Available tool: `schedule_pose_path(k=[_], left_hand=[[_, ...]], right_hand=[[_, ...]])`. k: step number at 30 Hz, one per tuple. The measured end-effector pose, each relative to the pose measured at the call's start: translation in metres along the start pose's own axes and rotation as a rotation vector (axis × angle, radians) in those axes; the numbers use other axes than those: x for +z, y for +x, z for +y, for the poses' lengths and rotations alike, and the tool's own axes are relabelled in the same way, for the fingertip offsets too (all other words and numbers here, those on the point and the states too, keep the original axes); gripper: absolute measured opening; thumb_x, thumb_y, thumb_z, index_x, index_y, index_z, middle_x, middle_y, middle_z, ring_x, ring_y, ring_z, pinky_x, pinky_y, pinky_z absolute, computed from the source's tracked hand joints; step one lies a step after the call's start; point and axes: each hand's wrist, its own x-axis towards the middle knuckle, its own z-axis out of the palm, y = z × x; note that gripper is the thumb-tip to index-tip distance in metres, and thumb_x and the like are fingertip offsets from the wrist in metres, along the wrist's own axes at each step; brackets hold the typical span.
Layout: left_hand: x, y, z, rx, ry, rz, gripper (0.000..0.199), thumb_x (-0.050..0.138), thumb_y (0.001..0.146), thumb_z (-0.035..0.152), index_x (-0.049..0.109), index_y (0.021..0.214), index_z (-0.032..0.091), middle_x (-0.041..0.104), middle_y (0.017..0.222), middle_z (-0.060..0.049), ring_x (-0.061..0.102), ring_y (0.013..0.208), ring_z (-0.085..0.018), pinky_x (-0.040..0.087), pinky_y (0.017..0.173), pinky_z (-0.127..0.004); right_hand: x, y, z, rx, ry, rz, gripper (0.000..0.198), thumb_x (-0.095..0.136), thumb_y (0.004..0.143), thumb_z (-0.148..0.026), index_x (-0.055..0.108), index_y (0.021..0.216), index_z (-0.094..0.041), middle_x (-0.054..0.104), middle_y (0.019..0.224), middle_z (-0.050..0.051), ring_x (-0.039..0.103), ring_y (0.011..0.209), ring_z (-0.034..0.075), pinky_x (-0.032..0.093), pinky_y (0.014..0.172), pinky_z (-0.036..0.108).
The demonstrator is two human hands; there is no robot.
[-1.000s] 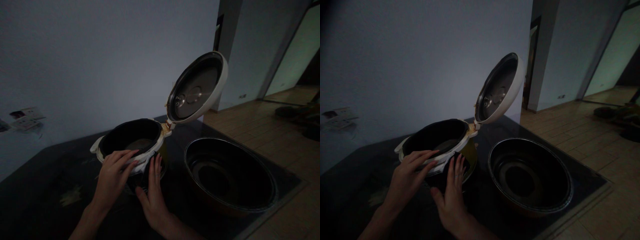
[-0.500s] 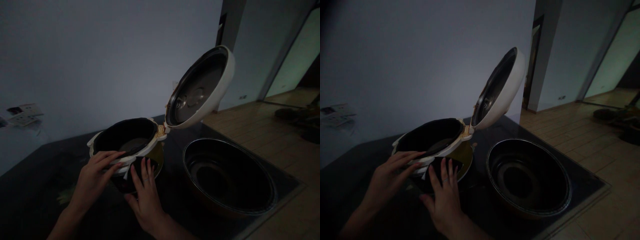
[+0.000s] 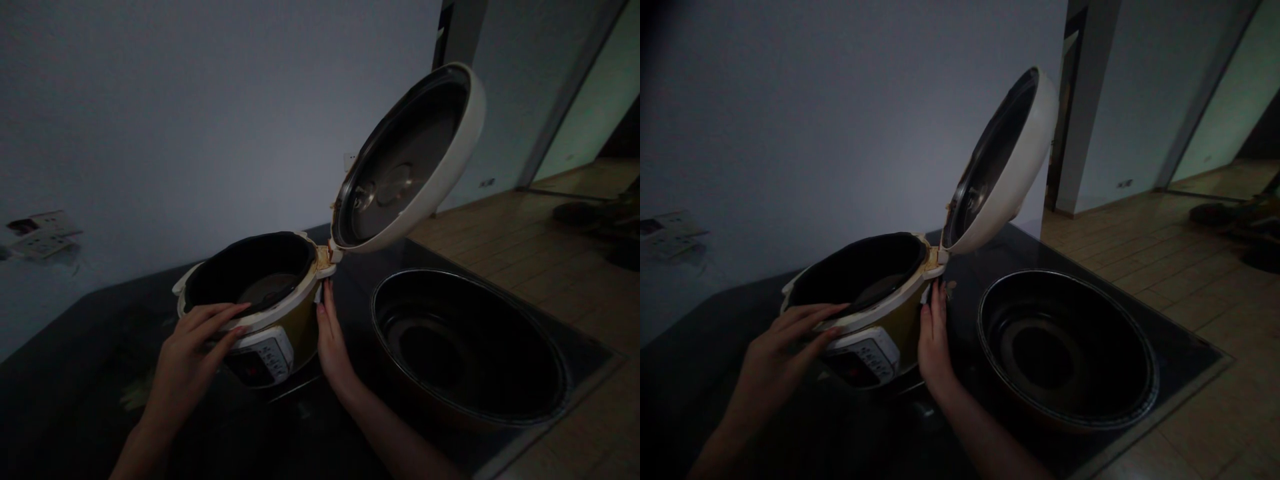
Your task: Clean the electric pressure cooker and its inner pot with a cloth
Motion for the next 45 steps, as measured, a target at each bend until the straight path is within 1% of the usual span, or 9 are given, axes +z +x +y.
schedule_pose_path(k=[3, 6, 10, 17, 24, 28, 33, 39, 45], left_hand=[[0.000, 0.000, 0.001, -0.001, -0.017, -0.001, 0.036, 0.059, 0.091, 0.055, 0.073, 0.115, 0.033, 0.071, 0.110, -0.003, 0.066, 0.101, -0.024, 0.052, 0.087, -0.039], [0.000, 0.001, 0.003, 0.003, -0.041, 0.003, 0.033, 0.060, 0.092, 0.053, 0.073, 0.114, 0.032, 0.071, 0.110, -0.003, 0.065, 0.101, -0.023, 0.051, 0.089, -0.039], [0.000, 0.001, 0.005, -0.005, -0.040, -0.002, 0.032, 0.060, 0.092, 0.050, 0.073, 0.114, 0.031, 0.070, 0.110, -0.004, 0.065, 0.101, -0.023, 0.051, 0.090, -0.039], [0.000, 0.003, 0.006, -0.007, -0.016, -0.003, 0.031, 0.060, 0.093, 0.047, 0.073, 0.114, 0.029, 0.071, 0.109, -0.005, 0.065, 0.101, -0.024, 0.051, 0.091, -0.041], [0.002, 0.003, 0.002, 0.027, 0.005, 0.001, 0.029, 0.060, 0.093, 0.044, 0.072, 0.114, 0.028, 0.071, 0.111, -0.005, 0.065, 0.104, -0.025, 0.050, 0.092, -0.042], [0.002, 0.004, 0.002, 0.058, 0.008, 0.016, 0.028, 0.061, 0.093, 0.044, 0.071, 0.114, 0.028, 0.072, 0.113, -0.005, 0.065, 0.106, -0.026, 0.050, 0.095, -0.045], [0.001, 0.007, 0.006, 0.114, -0.004, 0.016, 0.029, 0.058, 0.094, 0.045, 0.070, 0.114, 0.027, 0.074, 0.115, -0.006, 0.066, 0.109, -0.026, 0.049, 0.098, -0.045], [0.003, 0.005, 0.000, 0.134, 0.029, 0.011, 0.030, 0.058, 0.095, 0.043, 0.069, 0.117, 0.026, 0.073, 0.113, -0.007, 0.066, 0.106, -0.027, 0.048, 0.095, -0.045], [0.005, 0.003, -0.005, 0.138, 0.011, 0.021, 0.034, 0.057, 0.095, 0.048, 0.070, 0.116, 0.026, 0.073, 0.113, -0.007, 0.065, 0.107, -0.028, 0.046, 0.095, -0.045]], right_hand=[[0.009, -0.031, -0.017, -0.029, -0.015, -0.013, 0.059, 0.033, 0.105, -0.045, 0.014, 0.159, -0.036, 0.003, 0.168, -0.005, 0.002, 0.155, 0.021, 0.008, 0.125, 0.055], [0.019, -0.072, -0.031, -0.053, -0.073, -0.209, 0.060, 0.036, 0.105, -0.039, 0.009, 0.158, -0.044, -0.006, 0.167, -0.009, -0.004, 0.154, 0.026, 0.014, 0.123, 0.060], [0.028, -0.093, -0.032, -0.101, -0.092, -0.282, 0.067, 0.040, 0.104, -0.037, 0.000, 0.157, -0.046, -0.003, 0.167, -0.007, 0.000, 0.154, 0.028, 0.017, 0.121, 0.063], [0.019, -0.035, -0.009, -0.045, 0.018, 0.035, 0.062, 0.035, 0.103, -0.047, 0.016, 0.160, -0.033, 0.011, 0.169, -0.002, 0.006, 0.156, 0.021, 0.011, 0.125, 0.053], [0.014, 0.030, 0.016, 0.016, 0.097, 0.223, 0.059, 0.036, 0.098, -0.053, 0.048, 0.147, -0.022, 0.040, 0.158, 0.008, 0.030, 0.149, 0.021, 0.019, 0.124, 0.045], [0.013, 0.060, 0.021, 0.006, 0.180, 0.242, 0.049, 0.038, 0.101, -0.050, 0.061, 0.131, -0.019, 0.059, 0.140, 0.011, 0.050, 0.134, 0.022, 0.032, 0.117, 0.047], [0.007, 0.065, 0.043, 0.079, 0.265, 0.263, 0.042, 0.053, 0.098, -0.052, 0.065, 0.114, -0.015, 0.067, 0.122, 0.010, 0.062, 0.116, 0.024, 0.044, 0.105, 0.051], [0.008, 0.058, 0.056, 0.078, 0.339, 0.241, 0.042, 0.054, 0.098, -0.050, 0.064, 0.120, -0.016, 0.065, 0.127, 0.010, 0.060, 0.119, 0.025, 0.043, 0.106, 0.052], [0.005, 0.104, 0.046, 0.018, 0.385, 0.143, 0.035, 0.058, 0.097, -0.045, 0.065, 0.117, -0.017, 0.064, 0.128, 0.010, 0.060, 0.119, 0.025, 0.045, 0.105, 0.051]])
